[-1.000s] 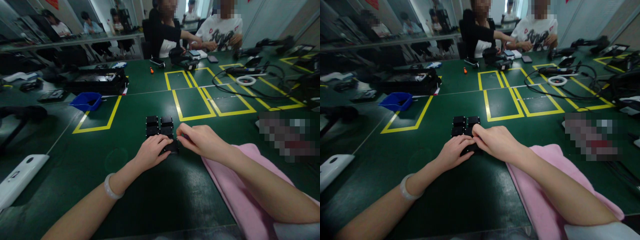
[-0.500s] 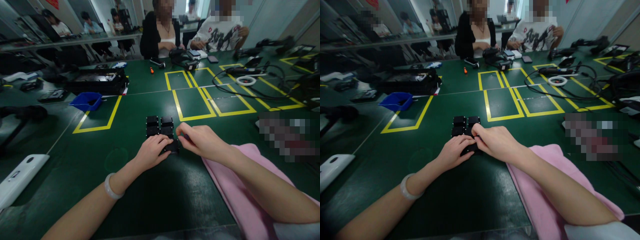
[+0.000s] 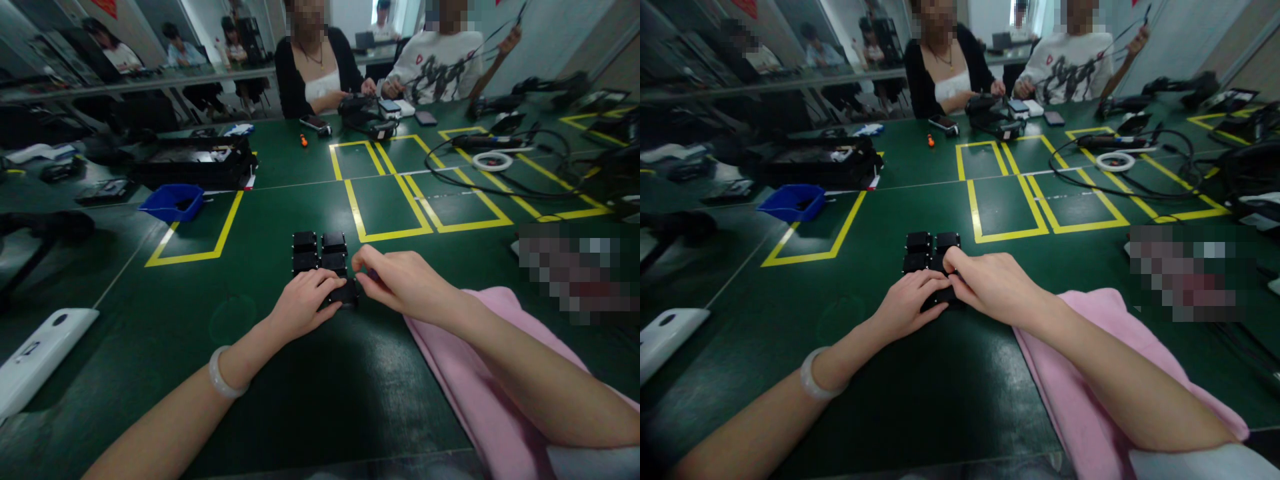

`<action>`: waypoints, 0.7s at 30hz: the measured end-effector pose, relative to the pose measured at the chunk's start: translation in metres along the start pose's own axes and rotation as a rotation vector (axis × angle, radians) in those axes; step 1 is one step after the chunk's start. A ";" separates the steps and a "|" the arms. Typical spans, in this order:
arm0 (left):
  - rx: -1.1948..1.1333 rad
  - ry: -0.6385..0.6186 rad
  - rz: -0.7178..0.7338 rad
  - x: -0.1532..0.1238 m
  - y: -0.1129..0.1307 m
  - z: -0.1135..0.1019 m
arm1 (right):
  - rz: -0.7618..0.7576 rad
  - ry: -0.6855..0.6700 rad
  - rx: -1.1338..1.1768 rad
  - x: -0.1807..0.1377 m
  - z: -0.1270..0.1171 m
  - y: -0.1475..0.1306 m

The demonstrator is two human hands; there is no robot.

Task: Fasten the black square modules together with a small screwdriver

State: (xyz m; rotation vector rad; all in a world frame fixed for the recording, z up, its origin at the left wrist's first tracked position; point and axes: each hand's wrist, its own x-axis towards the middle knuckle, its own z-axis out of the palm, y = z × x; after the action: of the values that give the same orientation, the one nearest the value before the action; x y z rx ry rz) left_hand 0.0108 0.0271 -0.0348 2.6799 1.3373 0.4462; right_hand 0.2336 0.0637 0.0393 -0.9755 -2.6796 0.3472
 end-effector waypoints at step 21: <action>-0.010 0.003 0.005 0.000 -0.001 0.000 | 0.021 -0.011 -0.031 0.000 -0.001 -0.002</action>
State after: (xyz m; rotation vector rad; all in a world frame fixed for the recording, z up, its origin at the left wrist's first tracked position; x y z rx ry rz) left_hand 0.0107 0.0278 -0.0347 2.6767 1.3256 0.4564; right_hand 0.2329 0.0623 0.0407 -1.0142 -2.6939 0.3170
